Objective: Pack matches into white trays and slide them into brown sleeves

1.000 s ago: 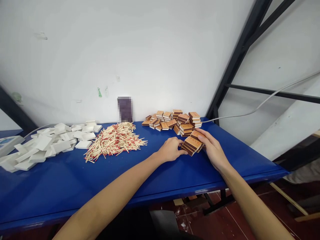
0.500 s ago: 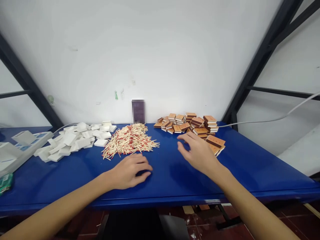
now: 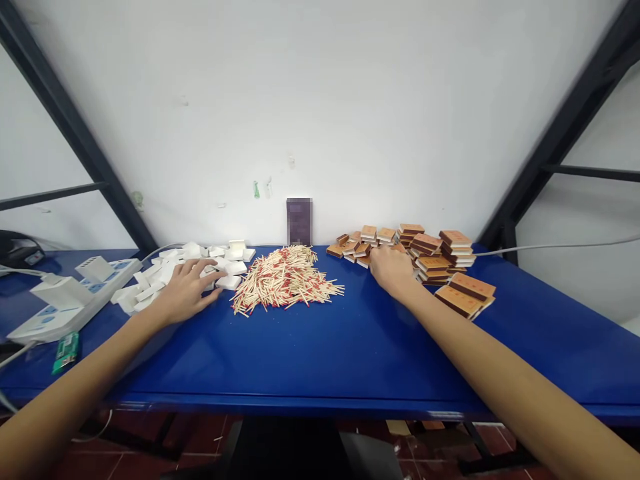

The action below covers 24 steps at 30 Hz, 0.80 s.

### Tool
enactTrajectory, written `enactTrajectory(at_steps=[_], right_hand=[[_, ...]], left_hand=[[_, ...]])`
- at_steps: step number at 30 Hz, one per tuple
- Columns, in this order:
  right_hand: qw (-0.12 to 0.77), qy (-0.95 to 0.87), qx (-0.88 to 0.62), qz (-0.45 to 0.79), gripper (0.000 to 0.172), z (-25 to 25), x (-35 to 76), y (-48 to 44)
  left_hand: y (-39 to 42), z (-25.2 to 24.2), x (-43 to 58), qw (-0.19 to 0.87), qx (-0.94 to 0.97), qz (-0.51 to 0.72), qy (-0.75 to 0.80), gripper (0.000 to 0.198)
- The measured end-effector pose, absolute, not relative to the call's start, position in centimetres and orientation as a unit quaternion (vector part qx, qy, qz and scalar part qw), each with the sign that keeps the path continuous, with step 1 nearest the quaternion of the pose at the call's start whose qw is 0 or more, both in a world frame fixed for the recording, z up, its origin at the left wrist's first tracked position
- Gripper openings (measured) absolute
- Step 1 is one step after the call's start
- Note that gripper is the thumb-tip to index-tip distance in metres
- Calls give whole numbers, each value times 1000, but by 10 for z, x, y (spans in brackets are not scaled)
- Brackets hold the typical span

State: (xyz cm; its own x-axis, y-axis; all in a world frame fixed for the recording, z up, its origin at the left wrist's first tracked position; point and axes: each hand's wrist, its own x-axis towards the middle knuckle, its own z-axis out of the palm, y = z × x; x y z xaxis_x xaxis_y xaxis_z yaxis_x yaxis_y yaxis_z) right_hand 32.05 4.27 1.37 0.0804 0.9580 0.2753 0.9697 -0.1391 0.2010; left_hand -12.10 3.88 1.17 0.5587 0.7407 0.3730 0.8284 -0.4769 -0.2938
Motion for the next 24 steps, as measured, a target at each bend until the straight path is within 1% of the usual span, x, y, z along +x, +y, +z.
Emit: enactTrajectory(at_steps=[4, 7, 10, 13, 16, 19, 22, 24], right_hand=[[18, -663, -720, -205, 36, 19, 317, 18], [19, -691, -690, -213, 35, 18, 311, -7], [21, -749, -636, -184, 35, 9, 307, -26], [30, -769, -620, -154, 36, -1, 305, -36], [72, -782, -594, -175, 33, -4, 303, -37], [117, -814, -539, -183, 30, -3, 296, -30], [116, -852, -489, -147, 33, -1, 287, -16], [102, -859, -487, -121, 35, -2, 283, -6]], left_hand=[[45, 10, -112, 223, -872, -61, -432, 38], [50, 12, -109, 203, -882, -58, -421, 39], [54, 17, -107, 186, -889, -48, -416, 37], [55, 23, -107, 155, -899, -45, -406, 35], [55, 26, -109, 128, -908, -43, -396, 36], [56, 27, -110, 118, -908, -41, -399, 41], [58, 28, -113, 105, -907, -38, -406, 39], [59, 32, -115, 98, -910, -58, -399, 37]])
